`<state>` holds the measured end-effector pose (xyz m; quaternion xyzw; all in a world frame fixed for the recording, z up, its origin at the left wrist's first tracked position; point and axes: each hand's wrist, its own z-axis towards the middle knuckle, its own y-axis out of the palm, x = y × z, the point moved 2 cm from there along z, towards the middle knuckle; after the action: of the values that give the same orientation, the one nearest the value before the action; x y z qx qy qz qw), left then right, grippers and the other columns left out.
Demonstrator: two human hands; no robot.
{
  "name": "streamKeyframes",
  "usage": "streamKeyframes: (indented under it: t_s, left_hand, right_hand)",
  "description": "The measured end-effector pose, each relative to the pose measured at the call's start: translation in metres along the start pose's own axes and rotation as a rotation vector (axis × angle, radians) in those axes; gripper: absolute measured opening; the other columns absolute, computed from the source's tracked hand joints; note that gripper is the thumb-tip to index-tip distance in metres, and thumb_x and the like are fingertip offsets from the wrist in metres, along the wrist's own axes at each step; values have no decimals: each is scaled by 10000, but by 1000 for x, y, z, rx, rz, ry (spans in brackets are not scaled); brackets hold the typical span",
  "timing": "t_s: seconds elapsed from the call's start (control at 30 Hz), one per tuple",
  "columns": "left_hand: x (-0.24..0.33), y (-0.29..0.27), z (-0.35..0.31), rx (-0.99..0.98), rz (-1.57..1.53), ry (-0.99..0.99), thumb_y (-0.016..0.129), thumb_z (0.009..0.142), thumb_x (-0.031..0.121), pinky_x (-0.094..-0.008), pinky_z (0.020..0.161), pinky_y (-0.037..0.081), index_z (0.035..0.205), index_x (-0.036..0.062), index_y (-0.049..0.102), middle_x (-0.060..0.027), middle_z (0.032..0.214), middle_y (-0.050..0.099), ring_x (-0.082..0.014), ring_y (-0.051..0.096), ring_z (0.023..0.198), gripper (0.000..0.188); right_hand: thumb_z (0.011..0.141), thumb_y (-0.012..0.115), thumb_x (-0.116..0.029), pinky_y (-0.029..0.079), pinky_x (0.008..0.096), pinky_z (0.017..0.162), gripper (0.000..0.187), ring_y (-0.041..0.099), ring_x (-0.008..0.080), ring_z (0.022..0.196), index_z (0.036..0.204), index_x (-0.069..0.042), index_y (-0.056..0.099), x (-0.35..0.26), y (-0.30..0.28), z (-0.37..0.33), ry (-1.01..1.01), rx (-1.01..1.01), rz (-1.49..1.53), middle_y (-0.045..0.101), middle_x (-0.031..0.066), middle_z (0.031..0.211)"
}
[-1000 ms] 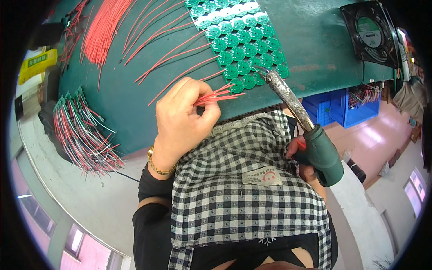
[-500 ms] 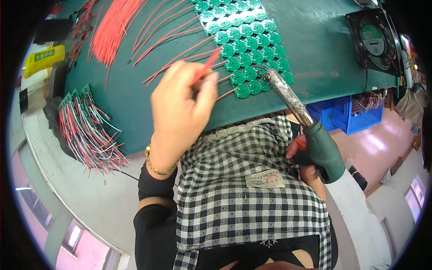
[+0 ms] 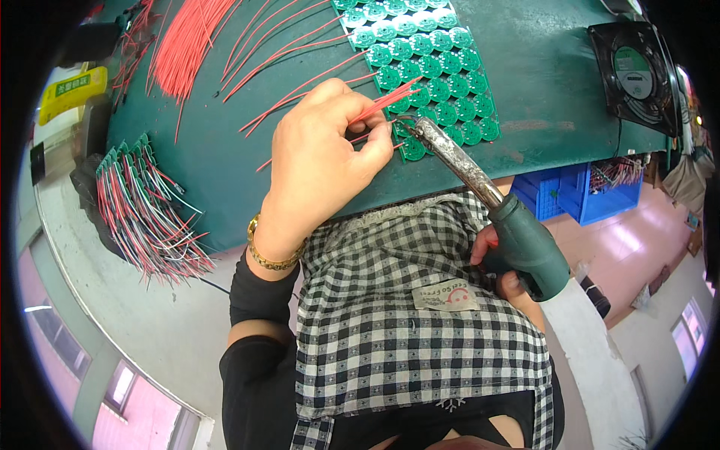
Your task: The person solders wires onto circuit board panels using a soldering iron, sets finished panels aside, and handles a spool of solder wire by hand.
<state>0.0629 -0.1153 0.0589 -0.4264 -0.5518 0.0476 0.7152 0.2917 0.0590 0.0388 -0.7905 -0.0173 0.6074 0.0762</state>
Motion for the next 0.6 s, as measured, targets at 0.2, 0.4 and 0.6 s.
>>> streamKeyframes:
  t_s: [0.2, 0.4, 0.6]
  left_hand:
    - [3, -2, 3, -27, 44, 7, 675, 681, 113, -304, 532, 461, 708, 53, 651, -33, 691, 567, -172, 583, 581, 70]
    - [1, -2, 0, -9, 32, 13, 675, 691, 113, -303, 536, 469, 715, 49, 657, -35, 701, 582, -178, 602, 594, 71]
    - [-3, 2, 1, 23, -25, 92, 652, 668, 26, -232, 462, 335, 707, 21, 639, -13, 670, 533, -79, 429, 506, 42]
  right_hand:
    - [870, 506, -378, 495, 342, 777, 435, 645, 220, 801, 1099, -18, 590, 18, -7, -12, -93, 31, -70, 658, 77, 878]
    - [861, 524, -407, 482, 343, 747, 469, 618, 236, 819, 1111, -16, 587, 19, -3, -15, -11, 42, -99, 633, 102, 913]
    - [808, 589, -587, 463, 313, 708, 648, 570, 176, 787, 1106, -12, 566, 1, 7, -8, 92, 139, 229, 596, 78, 898]
